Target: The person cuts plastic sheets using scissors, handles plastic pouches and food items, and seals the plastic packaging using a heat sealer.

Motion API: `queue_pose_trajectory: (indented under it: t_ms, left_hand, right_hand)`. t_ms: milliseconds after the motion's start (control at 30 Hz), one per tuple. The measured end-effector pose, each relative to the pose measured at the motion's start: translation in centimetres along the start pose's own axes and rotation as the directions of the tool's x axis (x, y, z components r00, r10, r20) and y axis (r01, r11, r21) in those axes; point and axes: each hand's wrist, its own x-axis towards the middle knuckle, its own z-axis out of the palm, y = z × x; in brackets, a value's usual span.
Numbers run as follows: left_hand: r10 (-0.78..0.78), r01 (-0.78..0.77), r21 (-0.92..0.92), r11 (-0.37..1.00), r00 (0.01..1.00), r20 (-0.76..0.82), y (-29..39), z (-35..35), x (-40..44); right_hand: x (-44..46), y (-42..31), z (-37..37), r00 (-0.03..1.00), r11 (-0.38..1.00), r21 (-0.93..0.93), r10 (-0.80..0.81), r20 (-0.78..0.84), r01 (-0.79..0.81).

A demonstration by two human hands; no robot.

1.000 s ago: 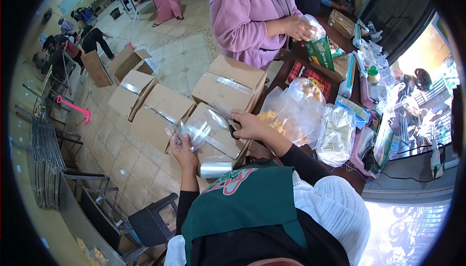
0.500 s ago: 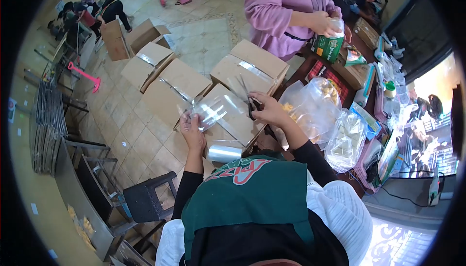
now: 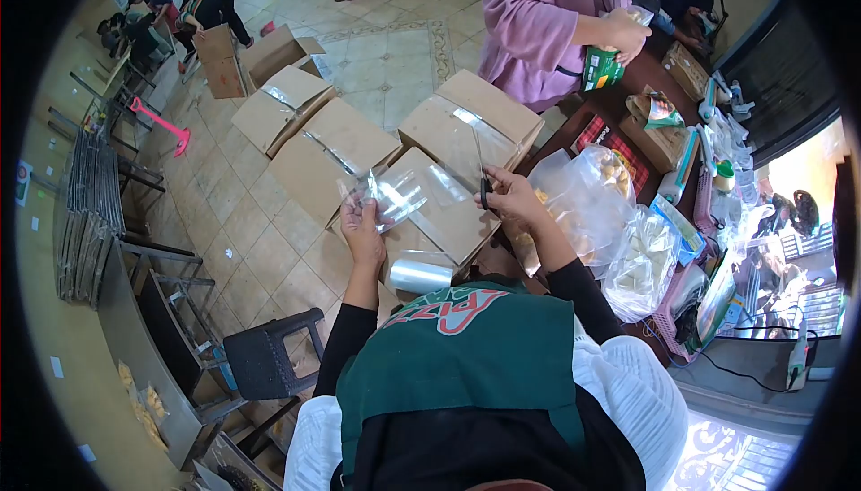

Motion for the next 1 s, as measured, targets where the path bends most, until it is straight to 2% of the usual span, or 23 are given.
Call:
queue_pose_trajectory:
  t_ms: [100, 200, 300, 400, 500, 700, 800, 900, 1000]
  left_hand:
    - [-0.013, 0.013, 0.008, 1.000, 1.000, -0.003, -0.1, 0.0, 0.0]
    - [0.014, -0.014, -0.019, 1.000, 1.000, 0.000, -0.3, 0.0, 0.1]
    - [0.010, -0.009, -0.037, 0.999, 1.000, 0.015, 0.0, -0.1, 0.0]
    - [0.029, -0.032, -0.100, 0.994, 0.999, -0.031, -0.6, -0.8, 0.3]
    - [-0.135, 0.081, -0.299, 0.951, 0.977, -0.163, 0.0, -1.2, 0.5]
    - [-0.168, 0.107, -0.274, 0.956, 0.963, -0.209, 2.1, -1.8, 0.7]
    - [-0.119, 0.053, -0.224, 0.973, 0.949, -0.292, 2.8, -2.2, 1.2]
    - [-0.062, 0.009, -0.147, 0.989, 0.932, -0.358, 3.3, -2.6, 1.6]
    - [-0.008, -0.030, -0.091, 0.995, 0.921, -0.389, 3.8, -2.7, 1.7]
  right_hand:
    - [-0.2, 0.1, 0.0, 0.989, 0.994, 0.035, 0.104, 0.110, -0.108]
    - [-0.7, -0.1, 0.9, 0.991, 0.996, 0.036, 0.082, 0.102, -0.086]
    - [-1.1, -0.9, 1.6, 0.998, 0.981, 0.192, 0.030, 0.061, -0.041]
    - [-1.9, -2.9, 1.2, 0.994, 0.974, 0.209, 0.077, 0.081, -0.092]
    - [-1.9, -2.2, 0.9, 0.994, 0.939, 0.332, 0.067, 0.088, -0.093]
    - [-1.3, 0.0, 0.0, 0.993, 0.725, 0.688, -0.053, 0.103, -0.032]
    - [-1.4, -0.2, -0.8, 0.987, 0.650, 0.757, -0.063, 0.145, -0.070]
    - [-1.8, -0.4, -0.6, 0.996, 0.710, 0.704, -0.052, 0.072, -0.014]
    - [-1.7, -0.2, -0.6, 0.998, 0.841, 0.539, -0.066, 0.020, 0.045]
